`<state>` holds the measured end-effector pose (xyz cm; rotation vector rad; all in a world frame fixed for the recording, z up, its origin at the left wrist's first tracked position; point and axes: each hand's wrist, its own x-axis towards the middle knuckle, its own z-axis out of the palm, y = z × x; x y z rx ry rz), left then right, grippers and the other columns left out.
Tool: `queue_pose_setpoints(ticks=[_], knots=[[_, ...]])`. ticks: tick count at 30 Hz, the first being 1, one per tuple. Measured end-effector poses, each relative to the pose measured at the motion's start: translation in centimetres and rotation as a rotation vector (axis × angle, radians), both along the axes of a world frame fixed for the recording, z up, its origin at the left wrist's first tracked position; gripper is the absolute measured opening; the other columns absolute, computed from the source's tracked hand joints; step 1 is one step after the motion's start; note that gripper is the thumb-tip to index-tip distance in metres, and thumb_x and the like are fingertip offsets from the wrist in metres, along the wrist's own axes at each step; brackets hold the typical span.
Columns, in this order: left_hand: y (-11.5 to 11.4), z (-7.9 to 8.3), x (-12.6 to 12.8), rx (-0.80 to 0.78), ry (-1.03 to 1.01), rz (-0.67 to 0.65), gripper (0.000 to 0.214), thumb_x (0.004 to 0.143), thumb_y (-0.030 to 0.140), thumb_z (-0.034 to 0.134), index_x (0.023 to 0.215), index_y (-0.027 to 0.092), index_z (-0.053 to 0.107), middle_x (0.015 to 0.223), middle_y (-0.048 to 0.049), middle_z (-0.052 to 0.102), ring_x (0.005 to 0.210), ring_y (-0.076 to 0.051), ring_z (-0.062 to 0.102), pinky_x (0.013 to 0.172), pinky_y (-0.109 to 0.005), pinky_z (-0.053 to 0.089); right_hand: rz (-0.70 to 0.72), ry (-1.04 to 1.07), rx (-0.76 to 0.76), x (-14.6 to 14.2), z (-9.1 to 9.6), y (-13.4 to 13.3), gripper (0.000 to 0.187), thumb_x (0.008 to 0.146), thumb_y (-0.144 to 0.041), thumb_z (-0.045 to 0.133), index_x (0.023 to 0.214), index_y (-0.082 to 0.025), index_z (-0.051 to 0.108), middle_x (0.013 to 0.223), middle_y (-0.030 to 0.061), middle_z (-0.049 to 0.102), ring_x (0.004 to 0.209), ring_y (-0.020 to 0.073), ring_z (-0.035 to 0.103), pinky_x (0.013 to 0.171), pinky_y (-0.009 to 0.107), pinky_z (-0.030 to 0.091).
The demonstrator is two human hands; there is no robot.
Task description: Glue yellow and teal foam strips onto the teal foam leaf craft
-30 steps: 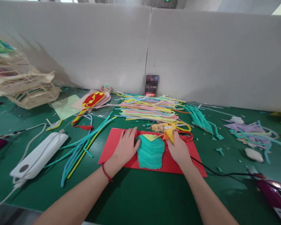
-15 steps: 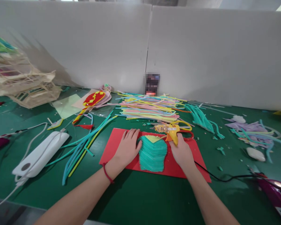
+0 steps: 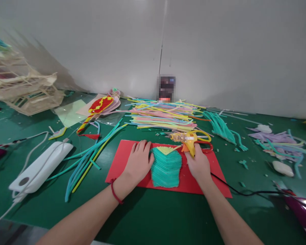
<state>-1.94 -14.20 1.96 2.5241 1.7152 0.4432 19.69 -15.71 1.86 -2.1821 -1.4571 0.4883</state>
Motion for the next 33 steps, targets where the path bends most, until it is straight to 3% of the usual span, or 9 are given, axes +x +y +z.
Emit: queue_pose_setpoints(ticks=[3, 8, 14, 18, 24, 27, 33], knots=[[-0.1, 0.1, 0.0, 0.012, 0.018, -0.014, 0.037, 0.091, 0.021, 0.037, 0.124, 0.013, 0.05, 0.127, -0.015, 0.053, 0.12, -0.029, 0.048, 0.104, -0.048, 0.037, 0.005, 0.032, -0.018, 0.1, 0.0, 0.1, 0.037, 0.084, -0.045, 0.04, 0.112, -0.02, 0.049, 0.076, 0.0059, 0.064, 0.066, 0.0232, 0.059, 0.054, 0.026, 0.032], [-0.1, -0.2, 0.3, 0.027, -0.043, -0.147, 0.037, 0.093, 0.016, 0.033, 0.126, 0.017, 0.049, 0.13, -0.0121, 0.052, 0.123, -0.025, 0.047, 0.105, -0.046, 0.038, -0.007, 0.126, -0.017, 0.2, 0.0, 0.1, 0.038, 0.083, -0.044, 0.041, 0.112, -0.02, 0.049, 0.073, 0.0031, 0.063, 0.061, 0.0214, 0.059, 0.055, 0.027, 0.035], [0.2, -0.4, 0.3, -0.08, -0.252, -0.13, 0.03, 0.094, 0.025, 0.04, 0.122, 0.021, 0.052, 0.122, -0.0089, 0.056, 0.113, -0.023, 0.054, 0.098, -0.042, 0.045, -0.009, 0.048, 0.004, -0.2, 0.2, 0.1, 0.032, 0.085, -0.042, 0.039, 0.107, -0.021, 0.05, 0.093, 0.0072, 0.065, 0.078, 0.0245, 0.061, 0.058, 0.028, 0.036], [0.4, 0.1, 0.3, -0.128, -0.316, -0.135, 0.027, 0.092, 0.022, 0.045, 0.118, 0.02, 0.054, 0.12, -0.0088, 0.055, 0.112, -0.023, 0.053, 0.097, -0.041, 0.045, 0.014, -0.031, -0.082, -0.4, 0.5, 0.3, 0.031, 0.087, -0.038, 0.038, 0.111, -0.021, 0.048, 0.103, 0.0109, 0.064, 0.084, 0.0266, 0.062, 0.058, 0.028, 0.033], [1.8, 1.0, -0.1, -0.165, -0.258, -0.209, 0.021, 0.09, 0.019, 0.049, 0.109, 0.018, 0.059, 0.109, -0.0076, 0.056, 0.103, -0.022, 0.054, 0.093, -0.04, 0.046, 0.066, 0.055, -0.148, 0.3, 0.8, 0.6, 0.032, 0.088, -0.04, 0.038, 0.114, -0.023, 0.048, 0.077, 0.0036, 0.065, 0.067, 0.0219, 0.061, 0.056, 0.027, 0.034], [3.0, 0.8, -0.6, -0.195, -0.356, -0.26, 0.014, 0.089, 0.018, 0.051, 0.098, 0.019, 0.062, 0.101, -0.0055, 0.058, 0.097, -0.02, 0.054, 0.088, -0.036, 0.047, 0.07, 0.065, -0.149, 0.4, 0.8, 0.7, 0.031, 0.087, -0.041, 0.038, 0.112, -0.024, 0.048, 0.071, 0.0016, 0.063, 0.063, 0.0209, 0.06, 0.055, 0.026, 0.033], [4.5, 0.2, -1.2, -0.264, -0.503, -0.265, 0.01, 0.087, 0.015, 0.054, 0.086, 0.018, 0.063, 0.092, -0.0038, 0.06, 0.089, -0.016, 0.058, 0.078, -0.028, 0.049, 0.04, 0.228, -0.024, 0.8, -0.2, 0.3, 0.025, 0.081, -0.044, 0.041, 0.094, -0.024, 0.047, 0.059, -0.0029, 0.055, 0.058, 0.02, 0.057, 0.055, 0.027, 0.035]])
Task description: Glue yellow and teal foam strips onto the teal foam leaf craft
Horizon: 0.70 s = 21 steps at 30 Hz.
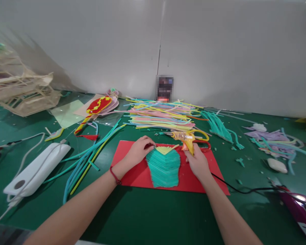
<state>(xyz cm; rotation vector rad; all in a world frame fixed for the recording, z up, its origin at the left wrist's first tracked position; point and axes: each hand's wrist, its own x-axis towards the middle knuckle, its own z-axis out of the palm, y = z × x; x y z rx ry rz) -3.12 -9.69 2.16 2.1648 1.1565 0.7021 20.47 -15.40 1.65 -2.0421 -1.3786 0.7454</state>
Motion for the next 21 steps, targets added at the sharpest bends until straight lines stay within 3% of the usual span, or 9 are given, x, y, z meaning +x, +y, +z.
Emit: queue_pose_setpoints(ticks=[3, 11, 21], knots=[[0.0, -0.1, 0.0, -0.058, -0.059, 0.011, 0.006, 0.084, 0.016, 0.059, 0.085, 0.019, 0.064, 0.092, -0.003, 0.061, 0.089, -0.017, 0.059, 0.078, -0.029, 0.048, 0.022, 0.123, 0.049, 0.3, -0.2, -0.2, 0.023, 0.079, -0.046, 0.041, 0.087, -0.025, 0.044, 0.055, -0.0046, 0.052, 0.056, 0.0195, 0.056, 0.055, 0.027, 0.038], [0.0, -0.3, -0.3, -0.082, -0.127, -0.025, 0.005, 0.083, 0.019, 0.059, 0.078, 0.02, 0.06, 0.088, -0.002, 0.06, 0.087, -0.017, 0.058, 0.077, -0.029, 0.046, -0.019, -0.028, 0.007, -0.5, 0.7, -1.0, 0.033, 0.075, -0.05, 0.044, 0.095, -0.024, 0.046, 0.071, 0.0022, 0.059, 0.059, 0.0214, 0.055, 0.052, 0.029, 0.037], [-0.1, 0.1, -0.5, -0.214, -0.266, 0.01, 0.005, 0.08, 0.018, 0.059, 0.076, 0.019, 0.061, 0.086, -0.002, 0.062, 0.082, -0.016, 0.059, 0.077, -0.029, 0.045, 0.016, -0.004, 0.021, -0.8, 2.3, -1.4, 0.046, 0.065, -0.061, 0.058, 0.088, -0.023, 0.044, 0.066, -0.0021, 0.053, 0.056, 0.0171, 0.05, 0.051, 0.028, 0.04]])
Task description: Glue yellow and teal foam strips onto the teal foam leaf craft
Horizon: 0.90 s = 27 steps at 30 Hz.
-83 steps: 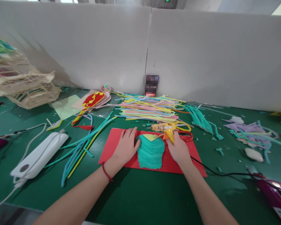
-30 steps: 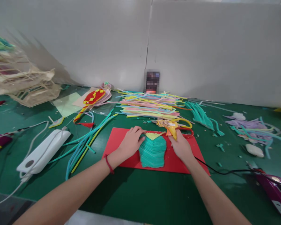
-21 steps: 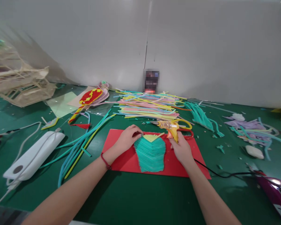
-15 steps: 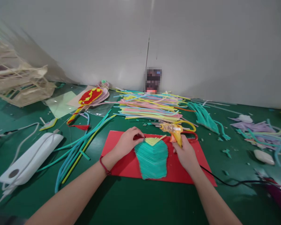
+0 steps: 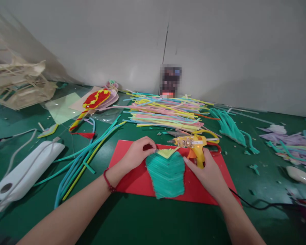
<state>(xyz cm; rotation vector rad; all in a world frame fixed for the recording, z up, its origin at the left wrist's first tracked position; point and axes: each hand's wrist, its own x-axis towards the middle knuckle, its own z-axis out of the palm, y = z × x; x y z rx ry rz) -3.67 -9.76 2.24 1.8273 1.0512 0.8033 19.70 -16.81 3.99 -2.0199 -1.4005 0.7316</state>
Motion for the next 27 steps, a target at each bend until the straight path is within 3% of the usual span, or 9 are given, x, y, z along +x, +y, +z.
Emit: queue_pose_setpoints(ticks=[5, 13, 19, 23, 27], knots=[[0.0, 0.6, 0.0, -0.054, -0.068, 0.039, 0.004, 0.076, 0.021, 0.06, 0.073, 0.019, 0.061, 0.082, -0.0015, 0.063, 0.08, -0.016, 0.058, 0.076, -0.03, 0.046, -0.067, -0.052, 0.046, 0.3, 0.0, 0.1, 0.057, 0.056, -0.068, 0.063, 0.086, -0.022, 0.046, 0.07, 0.0001, 0.055, 0.061, 0.0183, 0.053, 0.052, 0.028, 0.041], [0.4, 0.5, -0.4, -0.147, -0.189, 0.09, 0.012, 0.075, 0.029, 0.061, 0.07, 0.018, 0.058, 0.079, -0.0008, 0.063, 0.078, -0.016, 0.059, 0.074, -0.029, 0.048, -0.094, -0.057, 0.192, 0.4, 0.0, -0.1, 0.048, 0.065, -0.065, 0.06, 0.08, -0.023, 0.044, 0.059, -0.0045, 0.047, 0.05, 0.0128, 0.045, 0.047, 0.025, 0.038], [0.1, 0.6, -0.1, 0.035, -0.054, 0.344, 0.005, 0.076, 0.024, 0.06, 0.074, 0.02, 0.058, 0.081, -0.0012, 0.062, 0.079, -0.017, 0.057, 0.075, -0.03, 0.047, 0.032, -0.306, 0.226, 2.3, -0.8, 0.3, 0.046, 0.068, -0.064, 0.057, 0.083, -0.022, 0.049, 0.062, -0.0006, 0.053, 0.052, 0.016, 0.05, 0.048, 0.027, 0.04], [0.1, 0.1, -0.2, 0.11, 0.038, 0.358, 0.001, 0.078, 0.021, 0.058, 0.077, 0.021, 0.059, 0.085, -0.0014, 0.06, 0.082, -0.017, 0.058, 0.076, -0.031, 0.047, 0.044, -0.476, 0.283, 4.2, -1.8, 0.4, 0.054, 0.071, -0.063, 0.054, 0.099, -0.017, 0.055, 0.077, 0.0079, 0.063, 0.065, 0.0226, 0.06, 0.059, 0.033, 0.047], [0.0, 0.1, -0.2, 0.159, 0.055, 0.316, 0.003, 0.08, 0.02, 0.058, 0.083, 0.021, 0.059, 0.095, -0.0031, 0.058, 0.092, -0.018, 0.058, 0.086, -0.035, 0.047, 0.151, -0.547, 0.233, 4.4, -2.2, 0.2, 0.052, 0.075, -0.057, 0.05, 0.107, -0.016, 0.056, 0.096, 0.0129, 0.067, 0.08, 0.0266, 0.064, 0.063, 0.034, 0.048]])
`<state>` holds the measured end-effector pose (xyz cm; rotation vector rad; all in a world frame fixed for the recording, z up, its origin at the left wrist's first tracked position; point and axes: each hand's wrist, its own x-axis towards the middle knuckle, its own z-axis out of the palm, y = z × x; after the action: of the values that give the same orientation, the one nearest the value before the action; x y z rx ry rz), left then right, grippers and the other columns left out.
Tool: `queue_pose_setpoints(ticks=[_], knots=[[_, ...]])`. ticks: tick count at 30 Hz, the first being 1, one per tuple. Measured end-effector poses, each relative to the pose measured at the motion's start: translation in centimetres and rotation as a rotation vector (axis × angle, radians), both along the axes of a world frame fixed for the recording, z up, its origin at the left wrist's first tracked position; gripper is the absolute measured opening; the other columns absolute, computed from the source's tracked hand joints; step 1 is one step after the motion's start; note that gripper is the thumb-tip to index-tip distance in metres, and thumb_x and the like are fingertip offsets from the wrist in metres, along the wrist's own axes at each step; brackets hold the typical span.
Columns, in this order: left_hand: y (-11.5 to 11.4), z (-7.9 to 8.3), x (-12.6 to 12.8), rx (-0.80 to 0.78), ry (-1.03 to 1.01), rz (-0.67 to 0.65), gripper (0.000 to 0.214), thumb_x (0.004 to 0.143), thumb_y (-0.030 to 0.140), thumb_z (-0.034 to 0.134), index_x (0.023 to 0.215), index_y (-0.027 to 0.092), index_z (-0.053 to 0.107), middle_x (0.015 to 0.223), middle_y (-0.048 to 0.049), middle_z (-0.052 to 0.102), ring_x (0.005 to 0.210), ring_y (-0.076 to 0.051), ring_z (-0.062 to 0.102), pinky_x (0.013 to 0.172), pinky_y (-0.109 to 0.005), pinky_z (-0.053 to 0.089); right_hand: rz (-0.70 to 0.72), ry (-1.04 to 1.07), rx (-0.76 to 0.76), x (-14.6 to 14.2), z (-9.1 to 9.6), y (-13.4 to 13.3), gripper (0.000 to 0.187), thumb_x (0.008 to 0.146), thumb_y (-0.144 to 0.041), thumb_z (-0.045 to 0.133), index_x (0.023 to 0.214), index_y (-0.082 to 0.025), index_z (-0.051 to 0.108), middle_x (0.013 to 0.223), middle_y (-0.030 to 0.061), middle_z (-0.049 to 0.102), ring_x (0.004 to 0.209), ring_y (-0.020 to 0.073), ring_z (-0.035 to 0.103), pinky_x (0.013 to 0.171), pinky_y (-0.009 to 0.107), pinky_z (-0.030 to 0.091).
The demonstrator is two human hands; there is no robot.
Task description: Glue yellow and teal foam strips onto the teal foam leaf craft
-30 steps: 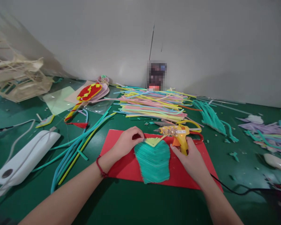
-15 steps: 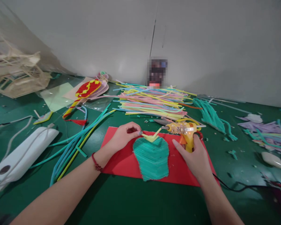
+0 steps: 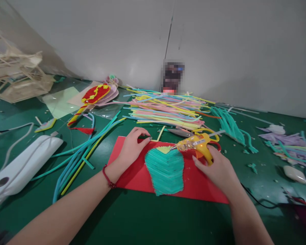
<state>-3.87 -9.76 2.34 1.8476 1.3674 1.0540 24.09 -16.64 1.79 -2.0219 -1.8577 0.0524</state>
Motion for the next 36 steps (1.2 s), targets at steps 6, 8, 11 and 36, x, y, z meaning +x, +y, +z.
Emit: queue_pose_setpoints(ticks=[6, 8, 11, 36], knots=[[-0.15, 0.2, 0.12, 0.004, 0.049, -0.124, 0.004, 0.083, 0.023, 0.058, 0.082, 0.02, 0.061, 0.101, -0.0042, 0.058, 0.099, -0.019, 0.057, 0.092, -0.038, 0.046, 0.043, -0.002, -0.055, -0.68, 0.01, -0.34, 0.046, 0.076, -0.049, 0.052, 0.109, -0.017, 0.056, 0.108, 0.0129, 0.065, 0.089, 0.0268, 0.063, 0.065, 0.034, 0.049], [-0.12, 0.14, 0.11, -0.002, 0.054, -0.139, 0.004, 0.083, 0.022, 0.058, 0.081, 0.02, 0.062, 0.102, -0.0044, 0.058, 0.098, -0.019, 0.057, 0.091, -0.039, 0.046, 0.054, 0.01, -0.041, -0.64, -0.11, -0.37, 0.045, 0.076, -0.047, 0.052, 0.11, -0.018, 0.056, 0.108, 0.0129, 0.065, 0.09, 0.0271, 0.063, 0.067, 0.035, 0.05], [-0.07, 0.13, 0.04, -0.015, 0.066, -0.153, 0.005, 0.083, 0.021, 0.058, 0.08, 0.02, 0.062, 0.1, -0.0045, 0.058, 0.097, -0.019, 0.058, 0.09, -0.038, 0.047, 0.066, 0.031, -0.046, -0.55, -0.24, -0.38, 0.043, 0.076, -0.046, 0.052, 0.11, -0.018, 0.056, 0.107, 0.013, 0.065, 0.092, 0.0271, 0.063, 0.069, 0.035, 0.05], [-0.16, -0.09, -0.04, 0.021, 0.131, -0.216, 0.004, 0.082, 0.024, 0.063, 0.085, 0.021, 0.063, 0.102, -0.0034, 0.059, 0.097, -0.019, 0.058, 0.089, -0.038, 0.047, 0.048, 0.02, -0.043, 0.06, -0.35, -0.31, 0.042, 0.075, -0.043, 0.052, 0.109, -0.02, 0.058, 0.11, 0.0127, 0.065, 0.089, 0.0277, 0.063, 0.066, 0.036, 0.049]])
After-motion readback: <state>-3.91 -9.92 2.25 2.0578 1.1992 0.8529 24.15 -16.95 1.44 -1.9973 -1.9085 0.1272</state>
